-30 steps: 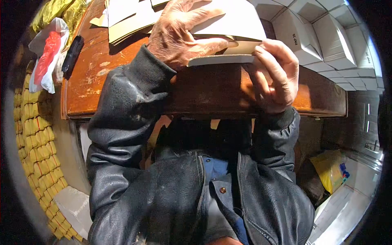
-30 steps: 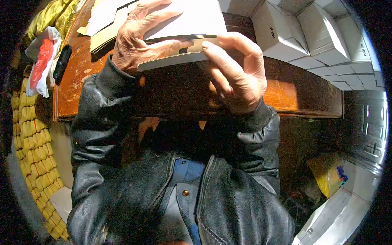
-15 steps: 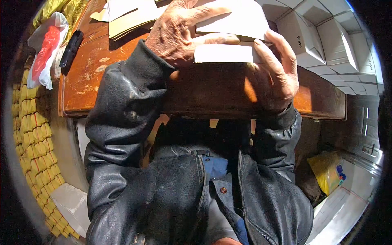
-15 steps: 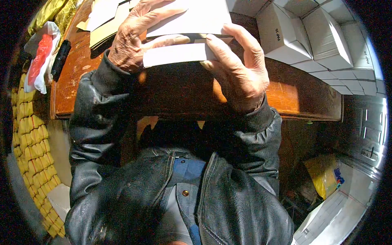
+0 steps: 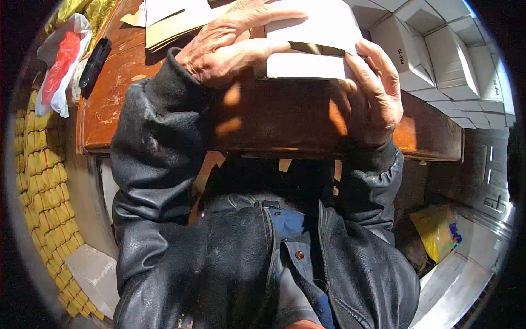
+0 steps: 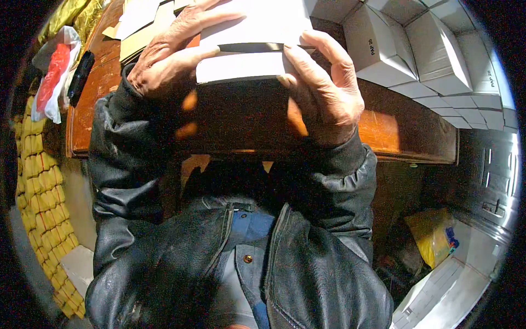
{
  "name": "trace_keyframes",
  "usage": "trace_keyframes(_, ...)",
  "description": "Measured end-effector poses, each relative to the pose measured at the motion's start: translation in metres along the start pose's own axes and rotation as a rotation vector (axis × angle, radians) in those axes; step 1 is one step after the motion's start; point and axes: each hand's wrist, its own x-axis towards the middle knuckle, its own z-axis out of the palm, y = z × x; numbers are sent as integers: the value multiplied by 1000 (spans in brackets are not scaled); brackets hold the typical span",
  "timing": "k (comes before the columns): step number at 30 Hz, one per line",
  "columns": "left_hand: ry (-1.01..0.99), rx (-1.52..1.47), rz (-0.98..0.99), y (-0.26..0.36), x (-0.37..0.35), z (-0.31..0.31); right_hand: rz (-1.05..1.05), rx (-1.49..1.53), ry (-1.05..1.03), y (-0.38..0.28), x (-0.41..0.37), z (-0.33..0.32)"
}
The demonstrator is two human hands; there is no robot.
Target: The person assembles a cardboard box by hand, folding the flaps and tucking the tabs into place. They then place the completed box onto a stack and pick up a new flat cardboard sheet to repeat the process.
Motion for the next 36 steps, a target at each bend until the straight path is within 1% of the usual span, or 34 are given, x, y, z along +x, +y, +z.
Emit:
trace_keyframes(1, -15, -8, -49, 18, 1, -3, 4, 4, 2, 1, 0, 1)
trace_keyframes(3, -22, -46, -96, 31, 2, -5, 13, 8, 5, 1, 0, 1)
trace_keyframes(6, 3, -111, -90, 32, 0, -4, 22, 35, 22, -1, 1, 1)
trace_keyframes(9, 16, -98, -101, 30, 0, -2, 12, -6, 13, 0, 2, -1)
trace_keyframes(12, 6, -20, -131, 20, 3, -2, 3, -7, 29, -2, 4, 1)
trace_keyframes(14, 3, 39, -113, -3, 1, 1, 3, -11, 25, -3, 6, -1)
trace_keyframes(16, 65, 336, 509, -34, 13, -2, 11, 4, 29, -3, 7, -1)
trace_keyframes(18, 75, 347, 581, -43, 11, 0, 25, 37, 41, -3, 8, -1)
trace_keyframes(19, 54, 213, 341, -29, 5, 2, -6, 14, 36, -2, 8, -2)
trace_keyframes(21, 38, 53, 118, -9, -1, 3, -48, -23, 32, 1, 9, -2)
trace_keyframes(23, 50, 4, 150, 1, 0, 3, -49, -41, 38, 1, 10, -2)
trace_keyframes(25, 50, 71, 129, 0, 1, 4, -25, -45, 55, 0, 12, -2)
trace_keyframes(30, 81, 89, 151, -10, 2, 7, -4, -46, 74, 2, 19, -1)
trace_keyframes(33, 95, 82, 108, -3, 1, 6, 106, 2, 45, 6, 13, 0)
trace_keyframes(36, 78, 101, 119, -9, 2, 5, 133, 53, 55, 13, 13, 1)
